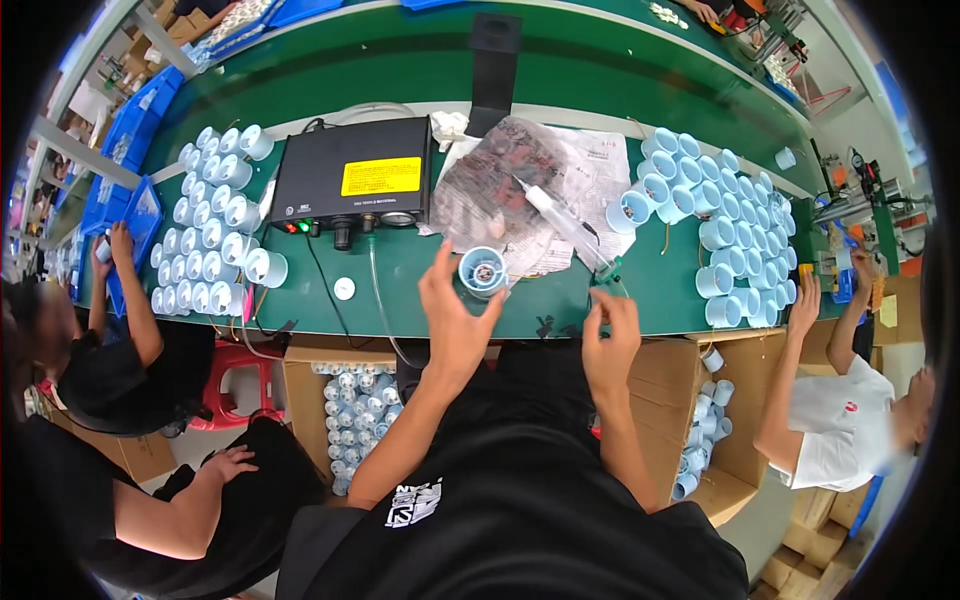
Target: Assemble electronic fan components into plastic housings and apply a substance with a syringe at an assembly line.
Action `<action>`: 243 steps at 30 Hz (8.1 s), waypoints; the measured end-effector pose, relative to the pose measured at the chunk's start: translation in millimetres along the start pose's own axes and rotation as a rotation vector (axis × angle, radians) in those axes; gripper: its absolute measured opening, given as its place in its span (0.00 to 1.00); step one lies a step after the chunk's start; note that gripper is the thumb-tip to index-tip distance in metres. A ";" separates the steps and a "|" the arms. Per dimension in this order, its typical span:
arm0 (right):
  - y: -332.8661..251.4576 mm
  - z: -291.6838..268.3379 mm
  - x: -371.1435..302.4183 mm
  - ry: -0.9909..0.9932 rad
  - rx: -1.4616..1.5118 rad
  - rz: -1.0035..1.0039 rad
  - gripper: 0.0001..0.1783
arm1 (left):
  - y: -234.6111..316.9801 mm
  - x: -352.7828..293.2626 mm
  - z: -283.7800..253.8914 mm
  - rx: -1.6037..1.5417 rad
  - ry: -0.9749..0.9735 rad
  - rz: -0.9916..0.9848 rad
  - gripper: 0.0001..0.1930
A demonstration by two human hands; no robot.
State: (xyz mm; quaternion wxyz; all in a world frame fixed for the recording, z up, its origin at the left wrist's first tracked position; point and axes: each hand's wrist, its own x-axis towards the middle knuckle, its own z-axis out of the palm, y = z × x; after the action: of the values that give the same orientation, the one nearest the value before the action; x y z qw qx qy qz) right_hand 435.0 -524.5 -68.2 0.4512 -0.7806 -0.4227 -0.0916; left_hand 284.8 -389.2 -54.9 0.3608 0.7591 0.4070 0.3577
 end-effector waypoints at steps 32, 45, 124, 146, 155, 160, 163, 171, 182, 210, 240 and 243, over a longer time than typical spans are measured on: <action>28.9 35.1 18.6 -0.057 -0.427 -0.079 0.32 | -14.7 -2.0 16.6 -0.030 0.137 0.238 0.44; -88.0 42.4 29.5 -0.192 0.230 -0.243 0.15 | -25.7 -1.8 21.4 0.080 0.143 0.207 0.45; -11.2 61.7 387.0 -0.608 -0.755 -0.463 0.16 | -14.4 22.1 7.8 0.170 -0.137 0.101 0.32; -43.9 21.7 32.8 -0.361 0.439 0.114 0.10 | -57.3 6.8 17.1 -0.289 0.126 0.004 0.08; 89.8 33.8 372.8 -0.293 1.041 0.586 0.24 | -43.9 9.8 11.9 -0.258 0.110 -0.019 0.09; 198.2 81.5 477.8 0.031 1.183 0.825 0.35 | -31.7 13.5 8.3 -0.132 0.132 0.016 0.09; 232.4 113.6 533.7 0.135 1.351 0.897 0.33 | -32.0 12.9 8.5 -0.102 0.160 -0.020 0.11; 251.5 170.1 651.4 0.092 1.775 0.605 0.75 | -34.1 7.5 6.0 0.054 0.180 -0.055 0.09; 330.4 107.7 675.9 0.504 1.429 0.530 0.28 | -23.5 11.2 8.1 0.044 0.058 -0.066 0.04; 167.5 -10.3 466.5 0.231 1.677 0.459 0.27 | -30.7 12.6 9.3 -0.046 0.182 0.030 0.06; 74.9 -211.9 64.9 0.090 1.259 0.525 0.29 | 39.7 51.0 -14.5 -0.797 -0.001 -0.078 0.20; 82.2 -222.4 27.4 0.070 1.159 0.546 0.30 | 41.5 81.1 -22.2 -1.090 -0.352 -0.317 0.31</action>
State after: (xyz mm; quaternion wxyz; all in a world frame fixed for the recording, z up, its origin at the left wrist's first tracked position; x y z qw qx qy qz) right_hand 566.2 -701.9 22.7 0.8205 -0.4863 -0.1745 0.2446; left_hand 314.6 -329.4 10.9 0.8097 0.4421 0.2070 0.3256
